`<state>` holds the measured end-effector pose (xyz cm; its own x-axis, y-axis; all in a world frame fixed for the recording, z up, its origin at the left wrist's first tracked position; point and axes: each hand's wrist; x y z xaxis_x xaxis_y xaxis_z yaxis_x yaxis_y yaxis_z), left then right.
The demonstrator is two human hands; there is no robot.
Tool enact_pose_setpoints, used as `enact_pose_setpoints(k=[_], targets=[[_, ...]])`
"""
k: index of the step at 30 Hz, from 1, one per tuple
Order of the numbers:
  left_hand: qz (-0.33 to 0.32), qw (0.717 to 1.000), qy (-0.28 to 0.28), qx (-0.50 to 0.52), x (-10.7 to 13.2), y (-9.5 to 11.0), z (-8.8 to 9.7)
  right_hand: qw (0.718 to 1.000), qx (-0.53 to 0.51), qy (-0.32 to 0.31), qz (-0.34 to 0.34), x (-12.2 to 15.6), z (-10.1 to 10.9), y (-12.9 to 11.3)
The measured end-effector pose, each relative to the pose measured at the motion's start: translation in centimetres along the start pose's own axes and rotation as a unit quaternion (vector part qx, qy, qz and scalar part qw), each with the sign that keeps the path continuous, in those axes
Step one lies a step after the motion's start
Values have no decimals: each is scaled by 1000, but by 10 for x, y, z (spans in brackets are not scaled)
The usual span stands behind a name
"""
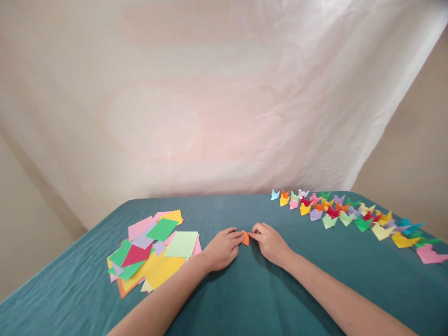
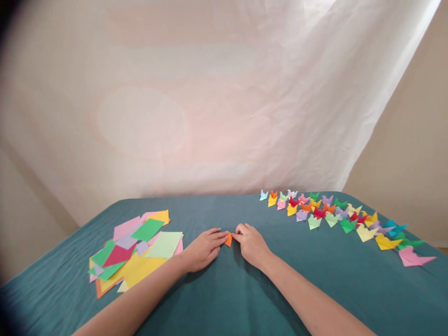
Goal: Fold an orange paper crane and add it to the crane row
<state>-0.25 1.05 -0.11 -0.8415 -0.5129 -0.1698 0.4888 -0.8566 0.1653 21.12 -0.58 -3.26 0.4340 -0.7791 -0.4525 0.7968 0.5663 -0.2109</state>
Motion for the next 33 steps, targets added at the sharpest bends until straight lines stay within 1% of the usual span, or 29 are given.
enact_pose_setpoints(k=[5,9,14,20,27,33], targets=[[47,998,49,-5,7,5,-11,1000,28,-3,-4,0,3,-2],[48,996,72,8,8,7,-12,999,36,-11,-8,0,6,-3],[33,996,77,28,10,9,-7,999,27,-13,-11,3,5,-3],[38,996,78,36,10,13,-5,1000,-10,8,-12,4,7,-6],[24,992,88,87,11,9,-4,997,-79,12,-14,4,6,-3],[32,986,94,134,10,6,-3,995,-101,13,-16,5,6,-2]])
Point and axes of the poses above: each hand's wrist, its own x-axis away from the middle knuckle, its own z-axis out of the back of the hand, y = z × x, and after that the axes turned 1 degree about -z, right-handed
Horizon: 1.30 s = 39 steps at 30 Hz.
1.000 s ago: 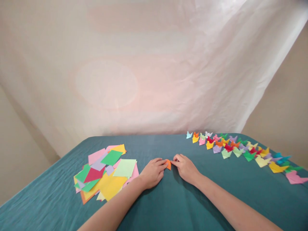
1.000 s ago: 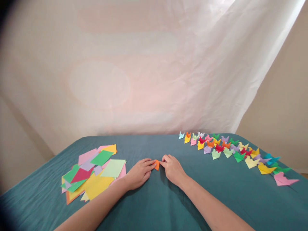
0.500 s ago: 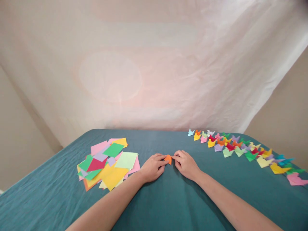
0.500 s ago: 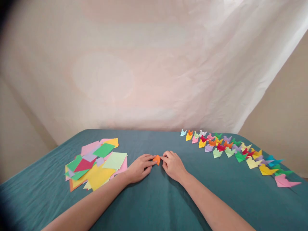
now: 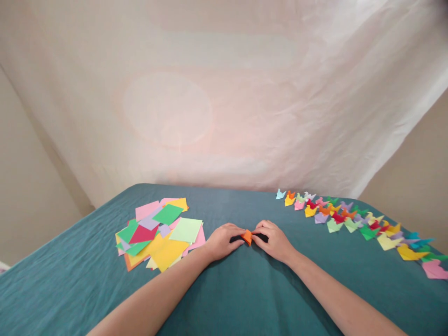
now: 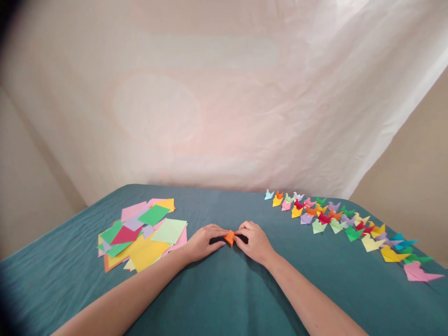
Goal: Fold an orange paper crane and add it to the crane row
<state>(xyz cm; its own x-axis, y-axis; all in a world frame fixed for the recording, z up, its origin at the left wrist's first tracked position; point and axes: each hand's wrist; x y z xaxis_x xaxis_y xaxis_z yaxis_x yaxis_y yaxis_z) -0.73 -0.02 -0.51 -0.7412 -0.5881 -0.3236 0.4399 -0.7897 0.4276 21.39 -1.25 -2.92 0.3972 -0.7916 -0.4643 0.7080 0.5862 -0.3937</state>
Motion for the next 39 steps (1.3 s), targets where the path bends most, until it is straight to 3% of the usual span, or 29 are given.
enact_pose_setpoints(k=[21,39], targets=[[27,999,21,33,-1,-5,-5,997,-10,-36,63,1,7,-11],[64,995,40,66,-2,-12,-10,997,-24,13,-79,-8,-17,-13]])
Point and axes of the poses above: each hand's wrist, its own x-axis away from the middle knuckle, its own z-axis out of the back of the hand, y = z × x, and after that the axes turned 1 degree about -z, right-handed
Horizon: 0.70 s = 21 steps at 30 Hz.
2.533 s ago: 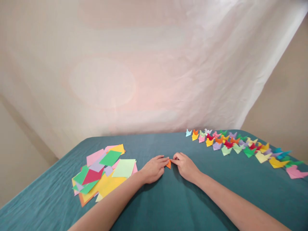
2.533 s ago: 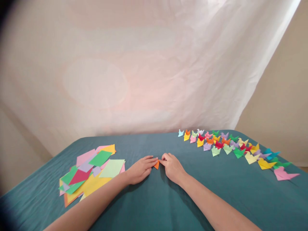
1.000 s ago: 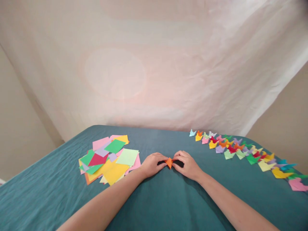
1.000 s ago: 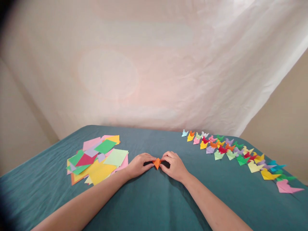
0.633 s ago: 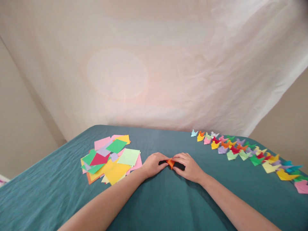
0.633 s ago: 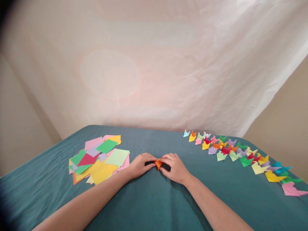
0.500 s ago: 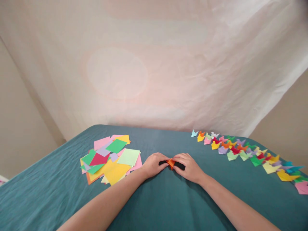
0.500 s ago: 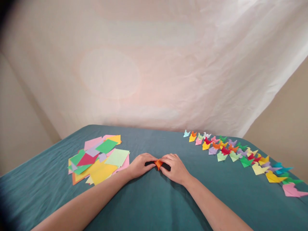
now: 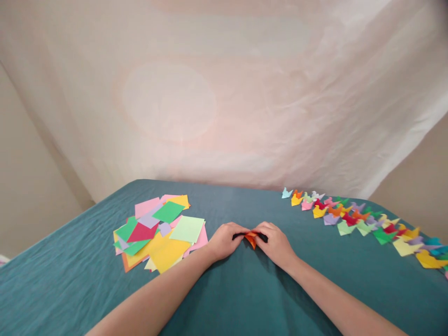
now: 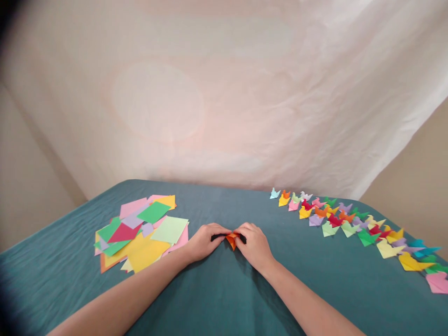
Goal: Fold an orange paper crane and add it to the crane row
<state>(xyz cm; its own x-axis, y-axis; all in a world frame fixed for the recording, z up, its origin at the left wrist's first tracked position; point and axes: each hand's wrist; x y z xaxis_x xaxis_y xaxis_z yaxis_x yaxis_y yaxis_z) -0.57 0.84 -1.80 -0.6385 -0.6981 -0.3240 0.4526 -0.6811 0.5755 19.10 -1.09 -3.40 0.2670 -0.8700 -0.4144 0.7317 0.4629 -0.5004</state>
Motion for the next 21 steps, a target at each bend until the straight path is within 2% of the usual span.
enact_pose_setpoints(k=[7,12,21], targets=[[21,1000,-11,15,-11,2,4,1000,-11,-7,-8,-1,1,-1],[28,996,-34,78,-17,-3,8,1000,-22,-9,-16,-3,0,1],[35,996,-12,80,-12,-6,2,1000,-17,-10,-18,-4,-2,3]])
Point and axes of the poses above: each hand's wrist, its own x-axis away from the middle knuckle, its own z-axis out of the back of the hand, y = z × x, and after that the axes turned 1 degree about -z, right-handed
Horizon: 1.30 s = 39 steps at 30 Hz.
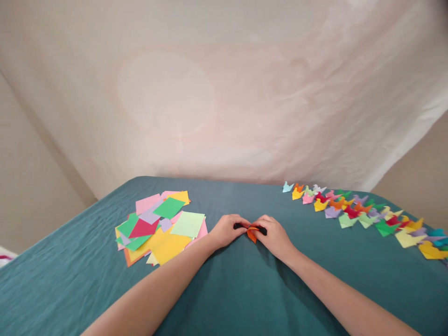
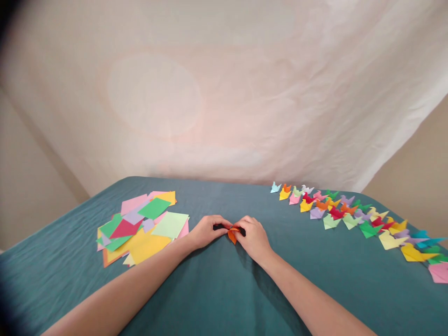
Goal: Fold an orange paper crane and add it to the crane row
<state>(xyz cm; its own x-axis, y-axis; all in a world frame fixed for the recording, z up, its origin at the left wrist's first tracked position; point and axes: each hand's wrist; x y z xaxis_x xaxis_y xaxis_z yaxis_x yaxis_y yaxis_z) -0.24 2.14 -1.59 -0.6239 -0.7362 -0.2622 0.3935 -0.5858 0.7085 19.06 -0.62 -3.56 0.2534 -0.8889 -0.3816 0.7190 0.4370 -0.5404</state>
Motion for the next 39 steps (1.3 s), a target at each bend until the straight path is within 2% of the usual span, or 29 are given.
enact_pose_setpoints(k=[7,13,20,30,39], targets=[[-3,1000,12,-8,-2,-1,-2,1000,-2,-1,-11,-1,0,1],[24,1000,17,-10,-5,0,-4,1000,-18,1,-10,-1,1,1],[44,998,29,-29,-7,3,-7,995,-97,-20,-18,-2,3,4],[50,996,56,-53,-7,3,-13,995,-100,-31,-9,-2,4,6],[50,992,73,-88,-7,5,-16,986,-141,-92,-11,0,19,2]])
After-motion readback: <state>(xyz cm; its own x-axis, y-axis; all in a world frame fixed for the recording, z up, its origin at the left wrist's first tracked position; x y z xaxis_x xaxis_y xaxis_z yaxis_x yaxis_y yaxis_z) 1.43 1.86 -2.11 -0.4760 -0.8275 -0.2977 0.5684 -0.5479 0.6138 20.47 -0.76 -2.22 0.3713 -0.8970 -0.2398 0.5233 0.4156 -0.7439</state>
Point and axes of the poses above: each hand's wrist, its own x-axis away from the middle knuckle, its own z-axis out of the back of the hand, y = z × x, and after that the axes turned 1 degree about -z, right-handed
